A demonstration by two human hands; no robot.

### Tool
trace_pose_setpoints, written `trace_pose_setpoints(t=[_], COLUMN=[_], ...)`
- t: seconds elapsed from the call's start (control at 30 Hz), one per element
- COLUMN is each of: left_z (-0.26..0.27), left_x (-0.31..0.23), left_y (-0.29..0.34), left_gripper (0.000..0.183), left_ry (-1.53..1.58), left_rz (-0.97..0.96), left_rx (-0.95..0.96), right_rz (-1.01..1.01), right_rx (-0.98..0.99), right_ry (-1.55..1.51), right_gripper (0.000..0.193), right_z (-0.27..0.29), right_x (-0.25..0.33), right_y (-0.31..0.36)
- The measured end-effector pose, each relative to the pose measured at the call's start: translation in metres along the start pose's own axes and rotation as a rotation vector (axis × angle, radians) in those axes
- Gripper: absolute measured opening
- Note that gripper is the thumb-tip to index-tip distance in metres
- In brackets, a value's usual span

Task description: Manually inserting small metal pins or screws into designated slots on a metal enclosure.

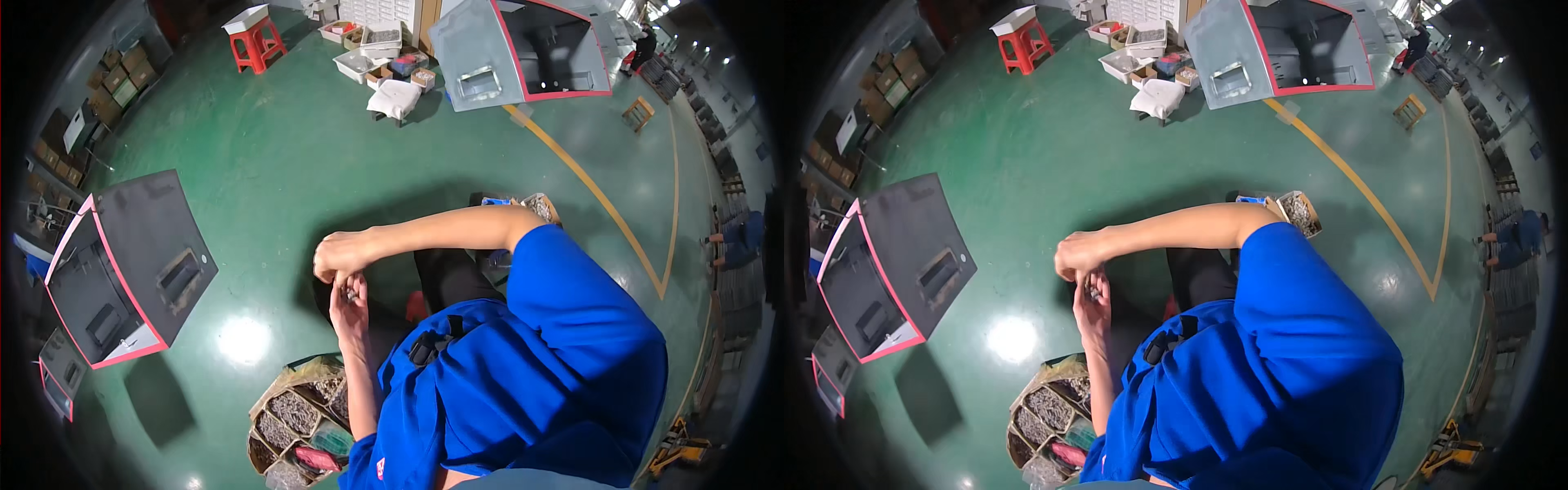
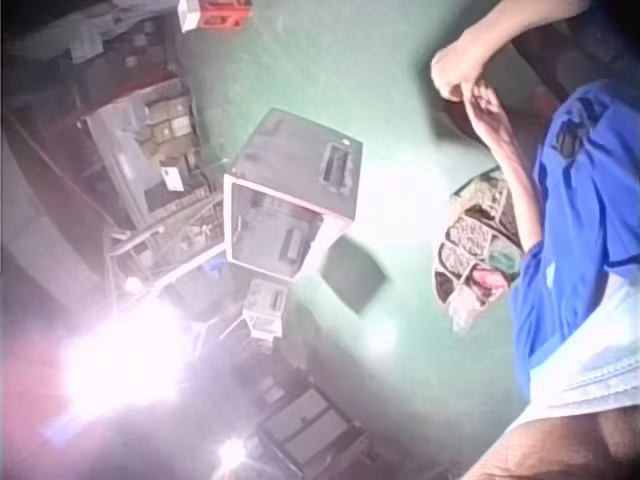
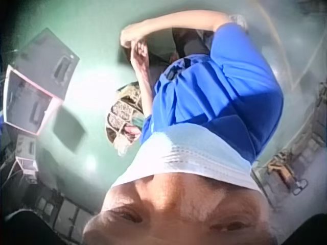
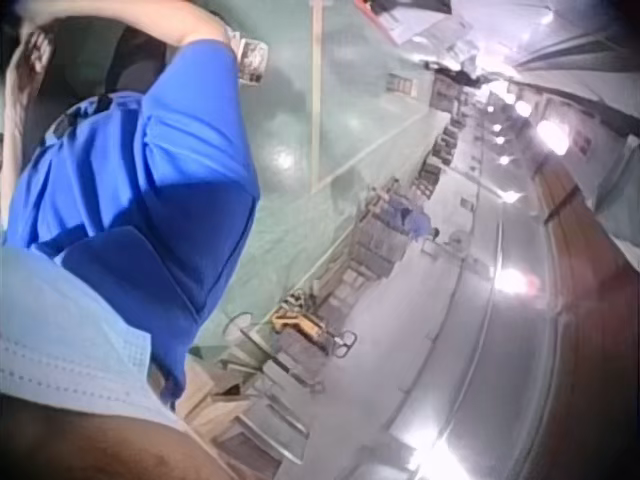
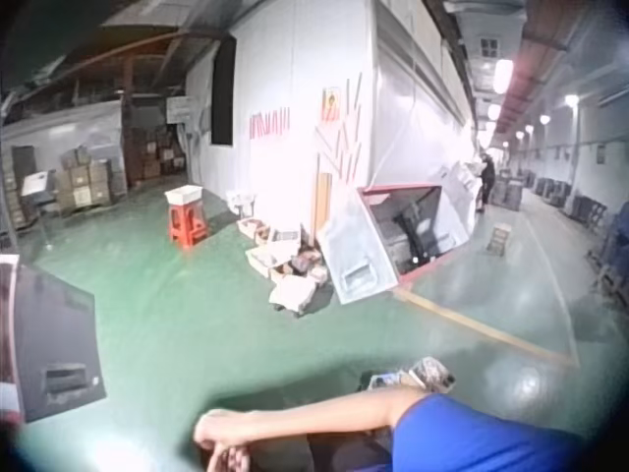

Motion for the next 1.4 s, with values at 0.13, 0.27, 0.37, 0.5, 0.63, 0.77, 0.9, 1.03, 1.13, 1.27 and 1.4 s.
trace_pose_setpoints(t=[0.13,0.27,0.37,0.5,0.63,0.77,0.9,1.03,1.13,1.27,1.4], left_z=[-0.051,-0.109,-0.143,-0.165,-0.178,-0.188,-0.195,-0.189,-0.193,-0.179,-0.199], left_x=[0.008,0.049,0.065,0.069,0.077,0.080,0.080,0.078,0.079,0.071,0.072], left_y=[-0.014,-0.008,0.000,0.007,0.010,0.004,0.001,-0.002,-0.007,-0.018,-0.024], left_gripper=[0.027,0.030,0.034,0.034,0.034,0.033,0.031,0.027,0.026,0.028,0.043], left_ry=[0.034,0.030,0.261,0.143,0.223,0.171,0.243,0.279,0.357,0.204,0.234], left_rz=[0.014,0.099,0.381,0.223,0.246,0.236,0.251,0.235,0.228,0.179,0.100], left_rx=[0.108,0.053,0.077,0.057,0.093,0.113,0.180,0.060,0.117,0.049,0.096], right_rz=[0.205,0.144,0.246,0.166,0.160,0.180,0.192,0.093,0.043,-0.199,-0.128], right_rx=[-0.392,-0.418,-0.540,-0.547,-0.522,-0.531,-0.573,-0.636,-0.624,-0.401,-0.467], right_ry=[0.095,0.246,0.147,0.011,0.074,0.071,0.100,0.163,0.099,-0.539,-0.648], right_gripper=[0.013,0.012,0.010,0.013,0.014,0.014,0.012,0.012,0.010,0.008,0.007], right_z=[0.024,0.054,0.077,0.086,0.099,0.111,0.109,0.103,0.112,0.114,0.171], right_x=[-0.009,-0.027,-0.029,-0.032,-0.027,-0.020,-0.008,-0.005,-0.006,-0.028,-0.048], right_y=[0.048,0.108,0.147,0.169,0.182,0.193,0.191,0.182,0.181,0.167,0.170])
Point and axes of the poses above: each hand's wrist, its own y-axis away from the middle knuckle, its own z-axis out of the back of the hand, x = y × z, the point moved 6 cm from there along -y, towards the middle knuckle, and after that the axes turned 13 degrees about -z, right-handed, at the moved point
